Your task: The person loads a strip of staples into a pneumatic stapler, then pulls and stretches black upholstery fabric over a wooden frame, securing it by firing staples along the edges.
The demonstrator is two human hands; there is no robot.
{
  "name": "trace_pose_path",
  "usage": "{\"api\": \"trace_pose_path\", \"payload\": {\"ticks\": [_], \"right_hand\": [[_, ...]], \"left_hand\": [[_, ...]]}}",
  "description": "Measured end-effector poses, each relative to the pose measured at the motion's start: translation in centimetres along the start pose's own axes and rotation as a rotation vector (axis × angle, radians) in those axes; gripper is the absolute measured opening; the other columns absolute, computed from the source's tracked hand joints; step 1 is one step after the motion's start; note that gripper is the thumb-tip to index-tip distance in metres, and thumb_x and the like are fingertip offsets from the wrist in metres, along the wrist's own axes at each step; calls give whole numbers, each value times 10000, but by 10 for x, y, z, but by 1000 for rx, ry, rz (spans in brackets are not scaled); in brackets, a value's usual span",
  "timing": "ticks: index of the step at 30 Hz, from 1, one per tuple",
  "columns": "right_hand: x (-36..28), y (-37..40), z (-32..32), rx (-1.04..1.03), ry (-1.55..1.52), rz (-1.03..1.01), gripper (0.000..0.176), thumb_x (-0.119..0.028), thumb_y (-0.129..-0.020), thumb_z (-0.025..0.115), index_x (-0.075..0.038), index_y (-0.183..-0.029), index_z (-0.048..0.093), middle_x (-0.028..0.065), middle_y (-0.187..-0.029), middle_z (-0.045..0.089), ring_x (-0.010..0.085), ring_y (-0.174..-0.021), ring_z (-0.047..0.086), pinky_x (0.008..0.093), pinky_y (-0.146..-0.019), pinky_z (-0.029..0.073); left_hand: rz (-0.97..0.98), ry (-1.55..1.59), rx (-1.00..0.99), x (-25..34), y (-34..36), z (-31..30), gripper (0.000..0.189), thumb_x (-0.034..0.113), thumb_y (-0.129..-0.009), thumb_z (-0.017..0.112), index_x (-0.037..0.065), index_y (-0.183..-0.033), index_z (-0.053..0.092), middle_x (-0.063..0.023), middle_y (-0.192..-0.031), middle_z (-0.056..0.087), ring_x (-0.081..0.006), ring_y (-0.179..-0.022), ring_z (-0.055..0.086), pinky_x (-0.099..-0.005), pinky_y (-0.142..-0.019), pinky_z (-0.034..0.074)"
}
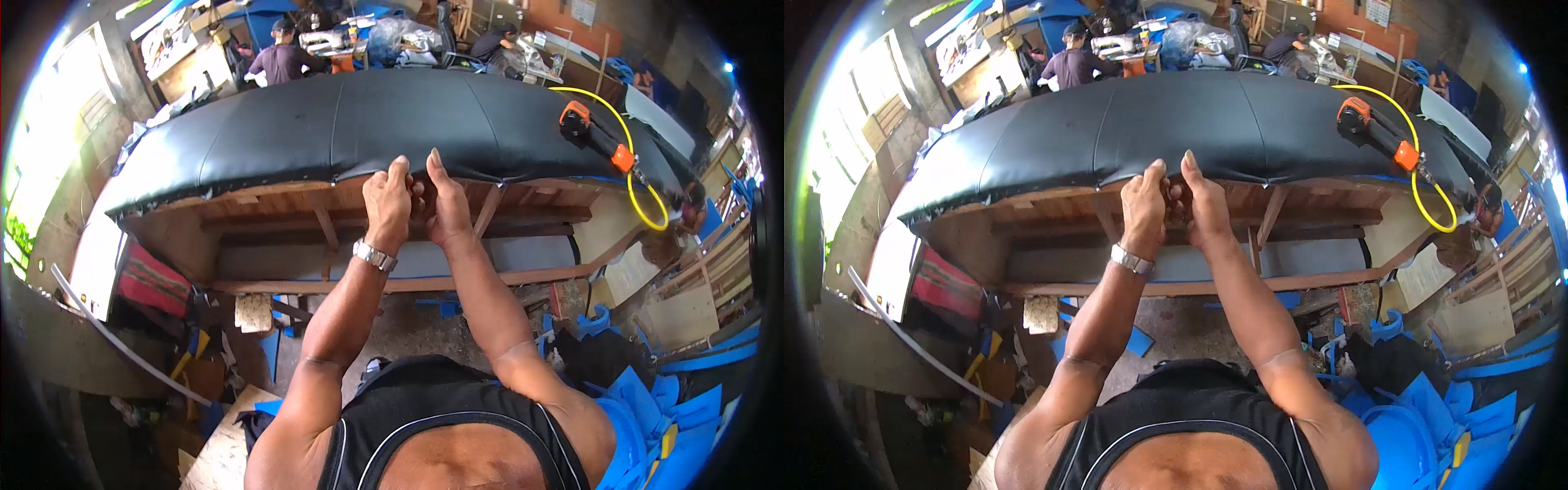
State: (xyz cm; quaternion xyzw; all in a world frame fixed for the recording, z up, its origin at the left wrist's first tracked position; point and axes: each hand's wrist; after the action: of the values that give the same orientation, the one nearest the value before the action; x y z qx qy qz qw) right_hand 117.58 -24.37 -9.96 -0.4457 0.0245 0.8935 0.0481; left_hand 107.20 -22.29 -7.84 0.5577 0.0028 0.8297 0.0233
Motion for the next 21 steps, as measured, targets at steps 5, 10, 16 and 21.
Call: {"api": "trace_pose_path", "payload": {"ticks": [5, 10, 16, 21], "right_hand": [[1, -13, 22, 394, 185, -101, 533, -536, -912, 739, -145, -603, 550, -25, -577, 499, 90, -480, 465, 277, -439, 342], [18, -19, 16, 376, 330, -455, 486, -403, -984, 690, -141, -600, 547, -58, -578, 495, 53, -511, 458, 260, -449, 327], [16, -13, 10, 243, 447, -534, 477, -328, -1039, 617, -114, -615, 569, -75, -567, 489, 31, -507, 432, 257, -451, 326], [10, -13, -8, 75, 498, -535, 410, -292, -1041, 618, -46, -713, 633, -72, -640, 547, 25, -586, 474, 246, -516, 373]], "left_hand": [[297, -155, -35, -31, -13, -14, 525, 358, -1000, 627, 21, -605, 547, -2, -553, 519, -78, -535, 452, -285, -495, 379], [288, -91, -81, -39, -20, -18, 455, 327, -1007, 651, 67, -643, 567, 18, -601, 538, -59, -542, 462, -255, -495, 362], [89, -94, -14, -8, -10, -13, 501, 394, -991, 681, 116, -605, 524, 38, -593, 498, -55, -531, 401, -264, -477, 320], [186, -10, 158, -23, -10, 7, 507, 334, -1021, 652, 111, -593, 495, 68, -591, 460, -33, -547, 358, -262, -472, 287]]}}
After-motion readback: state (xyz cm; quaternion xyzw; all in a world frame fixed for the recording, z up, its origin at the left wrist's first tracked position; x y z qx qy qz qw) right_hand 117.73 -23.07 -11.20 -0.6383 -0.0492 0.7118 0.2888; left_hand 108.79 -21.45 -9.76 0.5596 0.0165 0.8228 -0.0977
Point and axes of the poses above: each hand's wrist, its own y-axis away from the middle knuckle, its own z-axis out of the palm, x = y × z
